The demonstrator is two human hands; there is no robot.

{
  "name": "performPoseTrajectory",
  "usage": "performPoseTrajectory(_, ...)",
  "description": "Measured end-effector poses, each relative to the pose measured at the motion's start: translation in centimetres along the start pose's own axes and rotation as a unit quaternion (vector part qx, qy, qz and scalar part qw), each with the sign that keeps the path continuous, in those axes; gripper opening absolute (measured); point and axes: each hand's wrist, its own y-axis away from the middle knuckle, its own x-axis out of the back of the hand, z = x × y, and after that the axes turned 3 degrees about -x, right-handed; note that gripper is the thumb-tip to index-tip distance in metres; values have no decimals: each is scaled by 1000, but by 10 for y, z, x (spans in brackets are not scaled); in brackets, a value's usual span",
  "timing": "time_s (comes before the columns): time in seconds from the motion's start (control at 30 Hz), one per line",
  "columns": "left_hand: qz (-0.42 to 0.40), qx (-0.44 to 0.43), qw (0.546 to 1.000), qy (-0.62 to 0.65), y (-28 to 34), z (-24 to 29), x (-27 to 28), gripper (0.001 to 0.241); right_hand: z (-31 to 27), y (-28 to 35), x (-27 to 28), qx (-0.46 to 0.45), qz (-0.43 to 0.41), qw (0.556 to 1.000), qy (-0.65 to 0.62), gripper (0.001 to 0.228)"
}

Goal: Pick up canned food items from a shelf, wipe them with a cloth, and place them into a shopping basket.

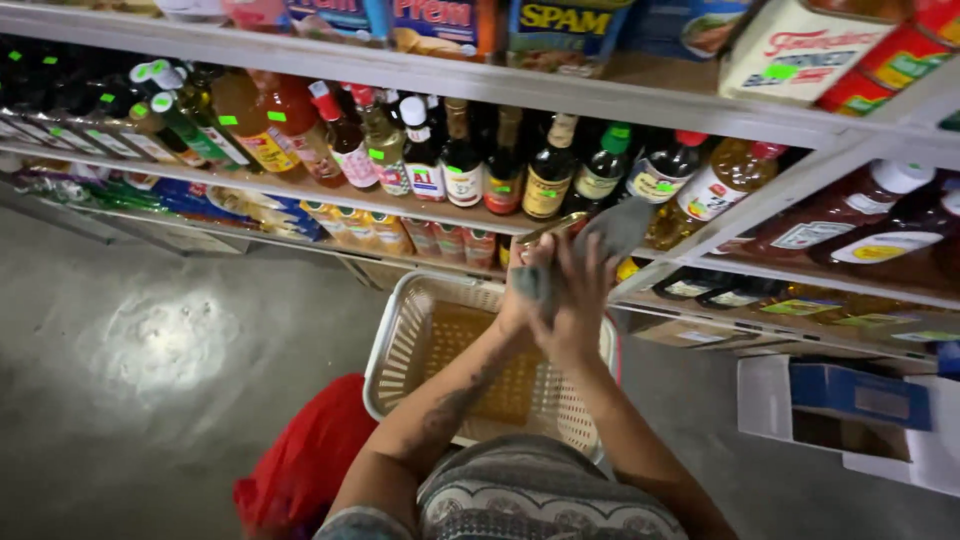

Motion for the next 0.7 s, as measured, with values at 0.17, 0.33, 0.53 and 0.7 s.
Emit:
performPoseTrajectory(0.17,55,27,998,17,54,62,-73,115,110,57,-44,-422,142,844,-299,39)
performPoseTrajectory(0.33,75,45,995,52,43,25,-70,59,-1,31,4,-503,125,789,-330,65)
performPoseTrajectory(0.53,-116,68,988,-70,65,75,-69,96,33,-39,70,-519,85,768,-365,84)
performPoseTrajectory(0.7,-235,148,926,-255,31,139,-58,104,73,-13,76,-371,9,843,-390,32)
